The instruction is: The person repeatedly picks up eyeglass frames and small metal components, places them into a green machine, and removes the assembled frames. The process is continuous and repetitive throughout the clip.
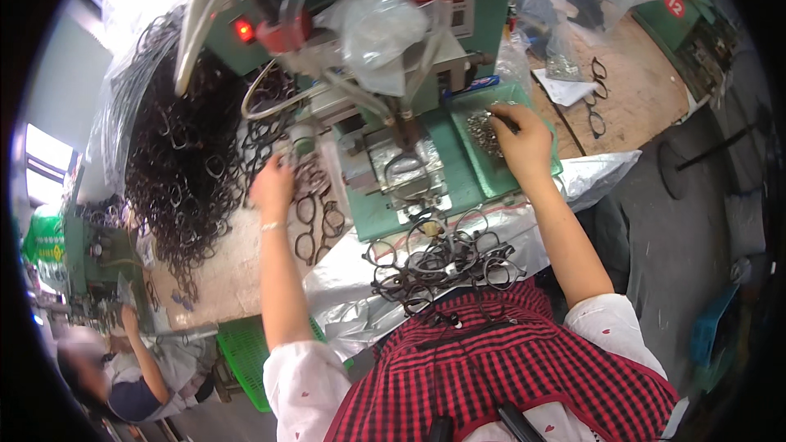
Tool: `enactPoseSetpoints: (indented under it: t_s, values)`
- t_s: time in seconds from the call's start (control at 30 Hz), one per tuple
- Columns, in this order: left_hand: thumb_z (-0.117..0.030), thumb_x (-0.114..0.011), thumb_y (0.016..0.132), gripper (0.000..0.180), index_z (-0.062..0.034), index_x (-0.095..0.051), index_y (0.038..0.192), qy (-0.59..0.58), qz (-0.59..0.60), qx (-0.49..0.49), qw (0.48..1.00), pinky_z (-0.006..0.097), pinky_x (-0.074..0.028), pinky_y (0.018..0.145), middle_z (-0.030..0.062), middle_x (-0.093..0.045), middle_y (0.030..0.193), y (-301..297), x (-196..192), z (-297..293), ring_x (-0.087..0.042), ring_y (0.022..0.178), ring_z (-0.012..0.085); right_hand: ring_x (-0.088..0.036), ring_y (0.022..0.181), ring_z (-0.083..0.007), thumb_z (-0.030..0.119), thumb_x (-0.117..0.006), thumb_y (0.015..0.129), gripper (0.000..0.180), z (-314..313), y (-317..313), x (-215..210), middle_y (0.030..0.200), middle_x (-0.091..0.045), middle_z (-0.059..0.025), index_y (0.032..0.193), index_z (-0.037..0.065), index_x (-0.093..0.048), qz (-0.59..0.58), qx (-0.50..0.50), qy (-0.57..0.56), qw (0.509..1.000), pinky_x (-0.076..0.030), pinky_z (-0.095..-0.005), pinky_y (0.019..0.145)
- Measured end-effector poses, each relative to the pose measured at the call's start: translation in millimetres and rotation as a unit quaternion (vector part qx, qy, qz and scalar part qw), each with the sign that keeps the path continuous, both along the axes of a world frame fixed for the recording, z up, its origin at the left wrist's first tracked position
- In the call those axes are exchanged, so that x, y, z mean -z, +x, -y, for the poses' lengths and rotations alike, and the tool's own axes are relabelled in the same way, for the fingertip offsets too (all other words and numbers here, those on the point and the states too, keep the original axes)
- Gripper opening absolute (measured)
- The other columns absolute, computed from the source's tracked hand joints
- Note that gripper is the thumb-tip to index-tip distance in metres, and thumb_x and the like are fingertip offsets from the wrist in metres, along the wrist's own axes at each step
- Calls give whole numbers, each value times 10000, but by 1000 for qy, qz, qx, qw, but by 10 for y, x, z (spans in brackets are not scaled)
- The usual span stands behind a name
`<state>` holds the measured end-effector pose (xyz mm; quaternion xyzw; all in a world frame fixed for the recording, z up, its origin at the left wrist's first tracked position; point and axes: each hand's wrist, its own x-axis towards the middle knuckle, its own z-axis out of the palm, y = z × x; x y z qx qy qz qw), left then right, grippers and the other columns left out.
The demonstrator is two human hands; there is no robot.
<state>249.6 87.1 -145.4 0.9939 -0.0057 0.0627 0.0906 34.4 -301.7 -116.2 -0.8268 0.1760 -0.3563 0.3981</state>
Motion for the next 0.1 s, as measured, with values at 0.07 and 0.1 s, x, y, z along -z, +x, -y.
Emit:
enactPoseSetpoints:
  t_s: [0.07,0.1]
  values:
    - [-351,-557,856,490,-218,-643,1320,17,-18,3,1000,406,-537,888,125,-731,1091,76,90,-521,-699,1025,316,-690,898,-270,95,-710,825,170,77,-248,-62,991,-725,-136,981,50,-758,-35,0,29,999,-524,-379,794]
    - [-376,-583,848,530,-211,-621,1350,5,-59,25,998,407,-524,933,131,-722,1126,152,128,-728,-685,1090,297,-688,933,-256,95,-713,828,177,118,-348,-99,1006,-726,-147,991,44,-758,-61,1,38,997,-521,-368,844]
